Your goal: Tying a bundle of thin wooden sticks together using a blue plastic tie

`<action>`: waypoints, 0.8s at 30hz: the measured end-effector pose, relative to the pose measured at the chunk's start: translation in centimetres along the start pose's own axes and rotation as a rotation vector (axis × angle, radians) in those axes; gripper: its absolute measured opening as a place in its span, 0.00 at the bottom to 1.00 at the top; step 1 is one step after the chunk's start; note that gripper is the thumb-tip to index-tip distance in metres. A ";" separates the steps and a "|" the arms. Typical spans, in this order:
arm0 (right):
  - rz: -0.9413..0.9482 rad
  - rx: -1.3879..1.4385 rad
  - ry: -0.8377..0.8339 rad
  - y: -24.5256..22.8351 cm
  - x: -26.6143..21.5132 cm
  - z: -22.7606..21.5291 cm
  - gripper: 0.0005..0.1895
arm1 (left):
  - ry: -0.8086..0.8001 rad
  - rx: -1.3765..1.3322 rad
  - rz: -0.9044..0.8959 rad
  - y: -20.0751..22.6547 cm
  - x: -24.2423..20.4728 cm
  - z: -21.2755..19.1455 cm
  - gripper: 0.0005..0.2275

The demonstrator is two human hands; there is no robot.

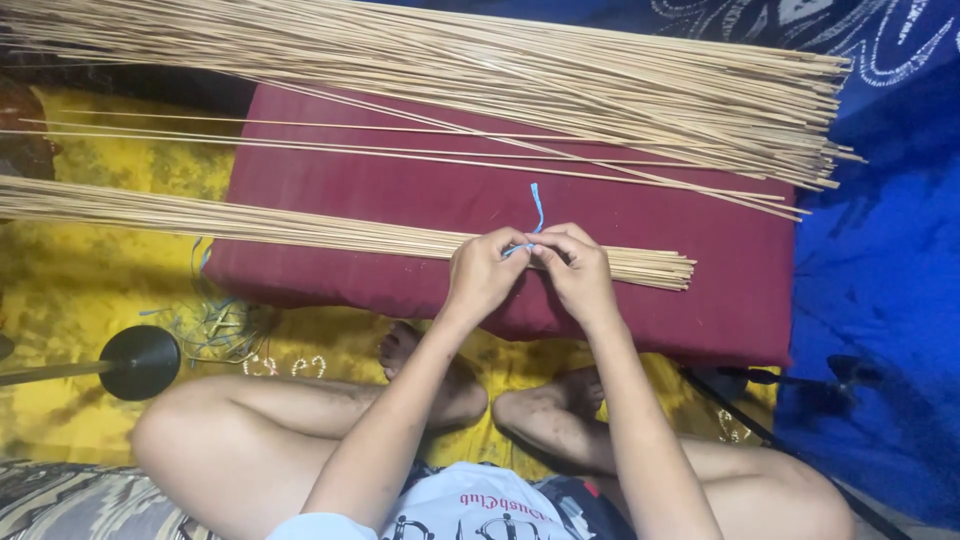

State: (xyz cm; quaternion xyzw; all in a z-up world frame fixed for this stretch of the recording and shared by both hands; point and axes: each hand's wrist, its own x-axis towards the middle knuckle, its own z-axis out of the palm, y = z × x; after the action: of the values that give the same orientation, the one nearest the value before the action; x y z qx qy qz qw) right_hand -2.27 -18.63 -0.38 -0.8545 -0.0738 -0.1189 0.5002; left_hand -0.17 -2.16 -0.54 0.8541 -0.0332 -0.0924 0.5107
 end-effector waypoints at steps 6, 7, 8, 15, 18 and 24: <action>-0.120 -0.051 0.087 -0.8 -0.4 0.6 0.04 | -0.018 -0.082 0.032 0.0 -0.4 -0.6 0.06; -0.120 -0.049 0.085 0.1 -0.5 0.7 0.04 | -0.017 -0.082 0.031 0.0 -0.3 -0.6 0.06; -0.112 -0.064 0.076 0.9 -0.6 0.9 0.04 | -0.019 -0.098 0.041 -0.1 -0.3 -0.7 0.05; -0.012 -0.086 0.098 0.8 -1.3 1.0 0.04 | -0.017 -0.173 0.064 -0.6 0.0 -0.9 0.06; 0.137 0.035 -0.094 2.0 -0.7 0.1 0.08 | -0.049 -0.161 0.055 -0.4 -0.1 -1.2 0.06; 0.180 0.023 -0.191 0.2 0.0 -1.4 0.17 | -0.030 -0.178 0.042 0.4 0.0 -1.5 0.06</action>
State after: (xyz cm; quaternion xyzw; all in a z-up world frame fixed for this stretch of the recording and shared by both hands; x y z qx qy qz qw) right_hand -2.40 -19.98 0.11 -0.8592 -0.0455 0.0090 0.5095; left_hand 0.16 -1.10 0.51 0.8030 -0.0503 -0.0970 0.5859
